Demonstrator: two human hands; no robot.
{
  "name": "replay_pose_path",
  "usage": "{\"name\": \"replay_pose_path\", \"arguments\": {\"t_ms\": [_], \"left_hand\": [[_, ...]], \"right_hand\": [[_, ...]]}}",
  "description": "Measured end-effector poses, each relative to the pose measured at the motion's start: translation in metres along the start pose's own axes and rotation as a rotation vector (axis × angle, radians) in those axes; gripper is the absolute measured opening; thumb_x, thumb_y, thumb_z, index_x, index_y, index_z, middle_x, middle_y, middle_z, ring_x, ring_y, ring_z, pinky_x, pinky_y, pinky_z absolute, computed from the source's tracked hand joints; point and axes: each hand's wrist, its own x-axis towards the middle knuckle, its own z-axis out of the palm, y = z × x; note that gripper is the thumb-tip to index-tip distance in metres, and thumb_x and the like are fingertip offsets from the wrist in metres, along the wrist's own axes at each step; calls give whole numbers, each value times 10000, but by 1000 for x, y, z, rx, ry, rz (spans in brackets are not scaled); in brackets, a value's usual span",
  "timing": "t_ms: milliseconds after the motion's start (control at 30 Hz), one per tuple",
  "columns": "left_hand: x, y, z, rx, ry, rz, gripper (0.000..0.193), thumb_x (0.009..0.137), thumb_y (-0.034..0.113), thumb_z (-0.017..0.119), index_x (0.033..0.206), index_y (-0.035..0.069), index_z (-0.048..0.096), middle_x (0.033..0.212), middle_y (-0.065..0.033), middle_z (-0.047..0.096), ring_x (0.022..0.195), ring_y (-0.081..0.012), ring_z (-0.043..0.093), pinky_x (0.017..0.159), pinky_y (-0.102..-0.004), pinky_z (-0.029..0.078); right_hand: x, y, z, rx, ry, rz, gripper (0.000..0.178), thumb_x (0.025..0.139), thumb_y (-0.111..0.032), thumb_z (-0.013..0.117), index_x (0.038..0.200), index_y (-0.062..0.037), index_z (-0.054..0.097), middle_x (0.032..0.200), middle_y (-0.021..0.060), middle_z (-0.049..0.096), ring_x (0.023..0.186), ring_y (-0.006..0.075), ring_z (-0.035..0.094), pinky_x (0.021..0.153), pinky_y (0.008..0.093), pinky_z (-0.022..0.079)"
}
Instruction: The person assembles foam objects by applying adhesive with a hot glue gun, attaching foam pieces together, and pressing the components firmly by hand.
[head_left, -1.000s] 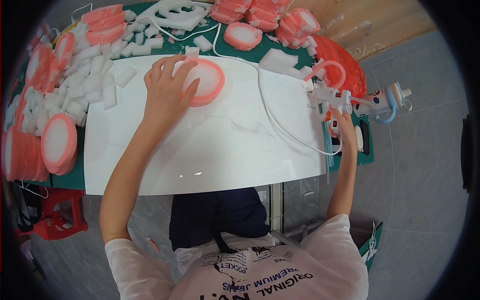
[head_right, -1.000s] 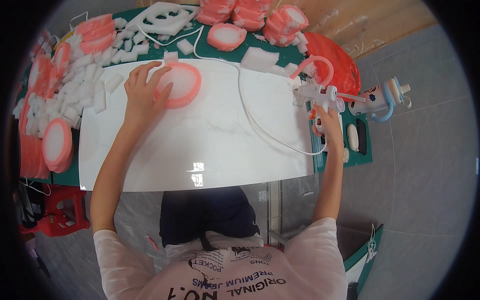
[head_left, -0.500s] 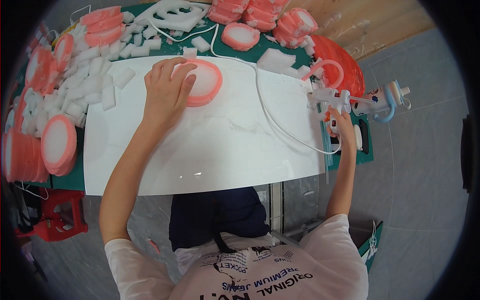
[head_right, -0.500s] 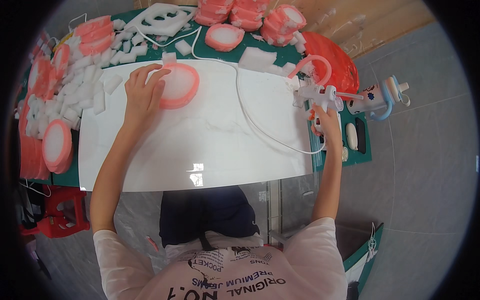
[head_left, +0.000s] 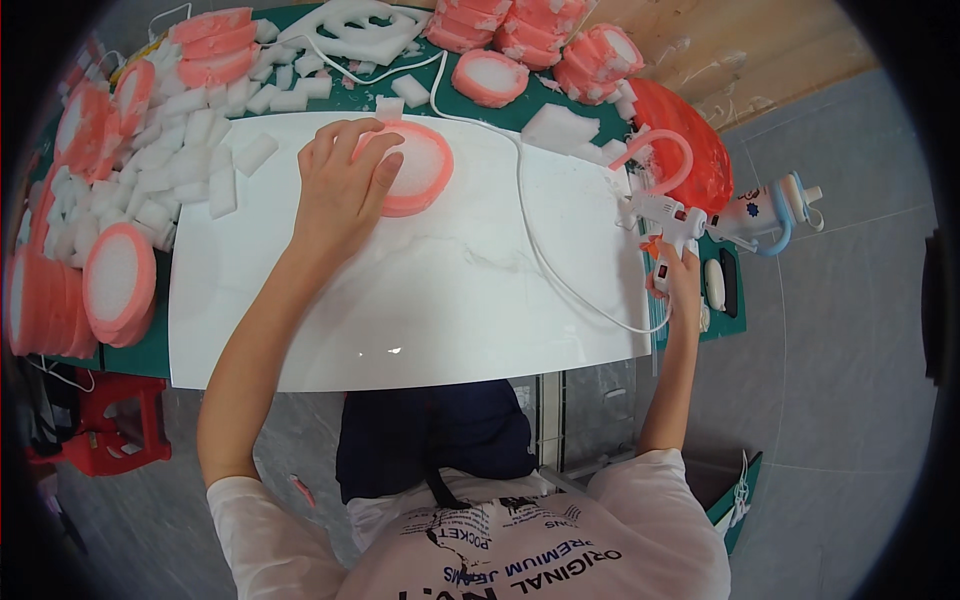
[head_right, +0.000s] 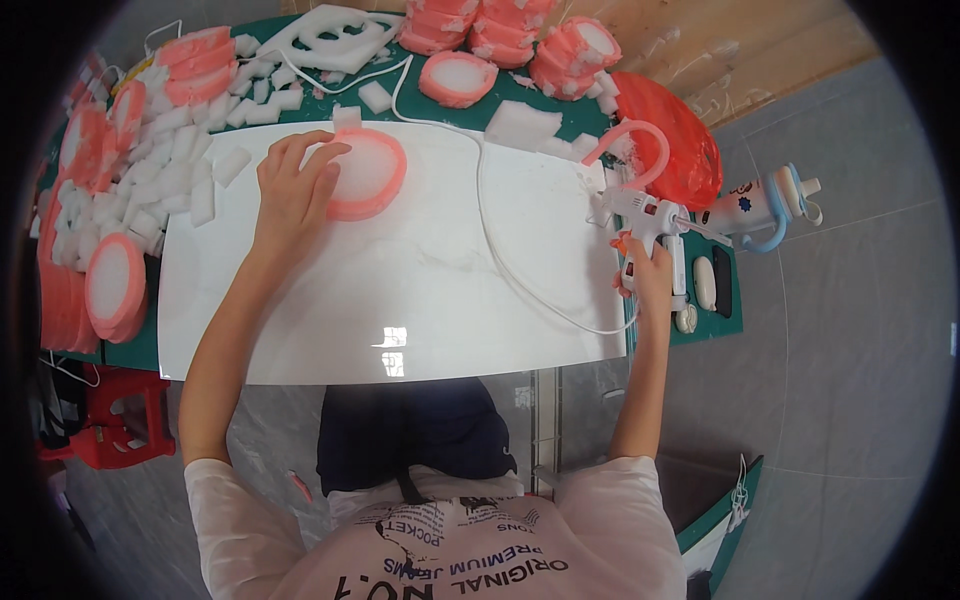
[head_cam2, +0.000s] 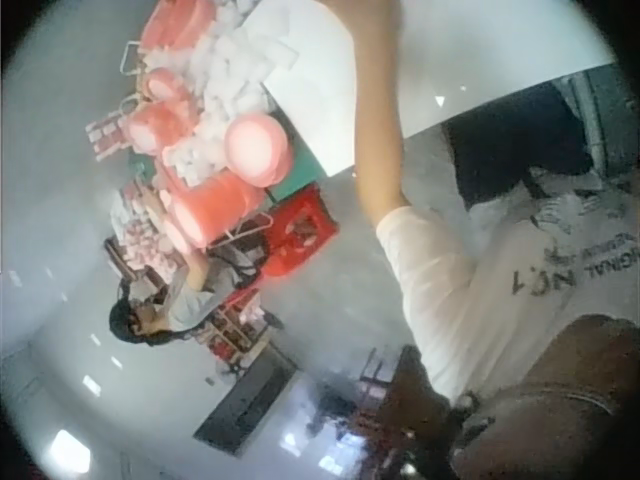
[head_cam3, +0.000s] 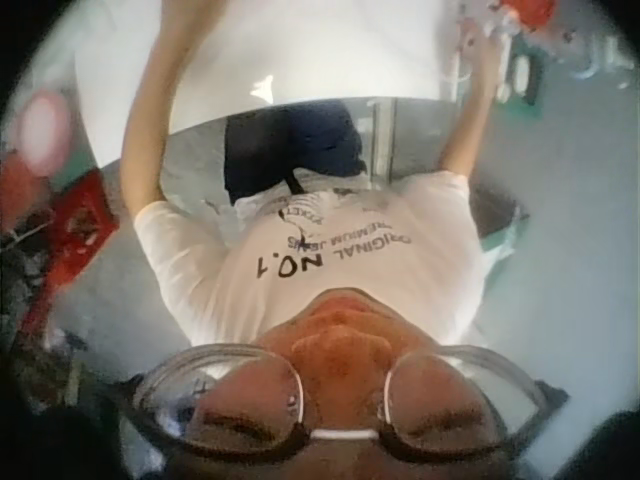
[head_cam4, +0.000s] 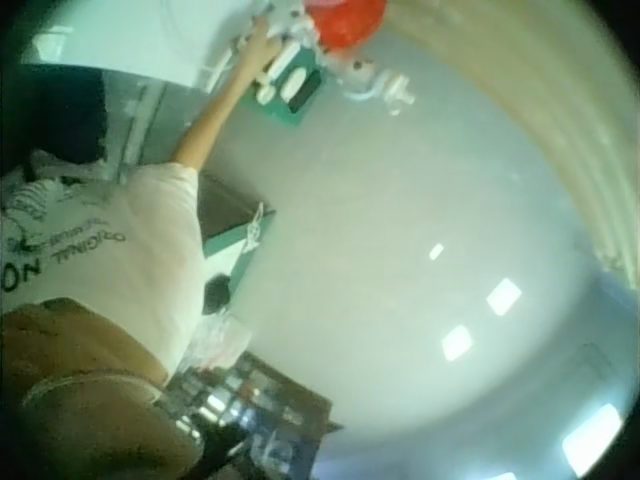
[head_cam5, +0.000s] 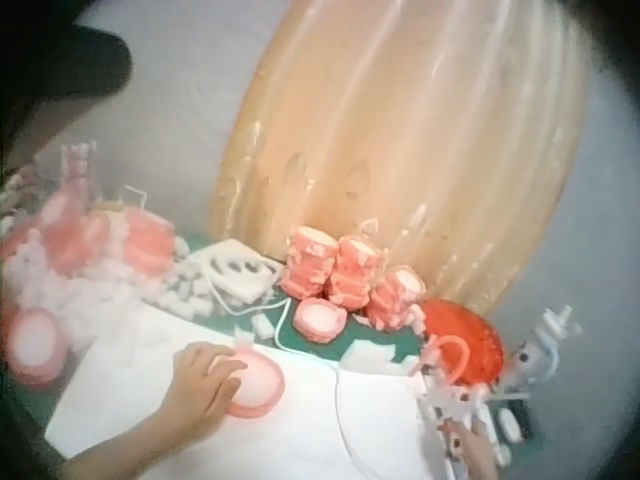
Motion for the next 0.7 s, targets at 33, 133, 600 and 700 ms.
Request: {"name": "replay_pose_path", "arguments": {"t_ms": [33,133,600,700], "left_hand": [[1,0,-1,-1,1,-2,232,881,255,401,998,110,539,1103,-50,469,1062,-226,371,883,-378,238],[1,1,-1,-6,-6,-6,233,883,256,398,998,111,539,1100,-51,470,1064,-226,371,886,-379,238],[-1,1,1,-13,-23,-28,248,889,270,382,998,112,540,1100,-55,469,1068,-228,369,891,-381,240],[-1,2,1,-4,-23,-24,246,889,268,382,998,113,540,1101,-55,469,1068,-229,368,890,-381,242]], "right_hand": [[0,0,1,0,-1,0,270,786,-208,513,921,24,545,731,89,569,358,131,448,292,228,269],[1,-1,2,-18,12,10,261,789,-203,510,915,22,544,741,87,577,351,130,444,289,229,263],[15,-18,-3,-153,-96,-9,251,792,-257,508,785,-7,527,617,69,543,346,110,433,284,221,260],[18,-17,-5,-175,-105,7,254,789,-262,508,780,-10,526,610,68,536,347,109,433,287,220,261]]}}
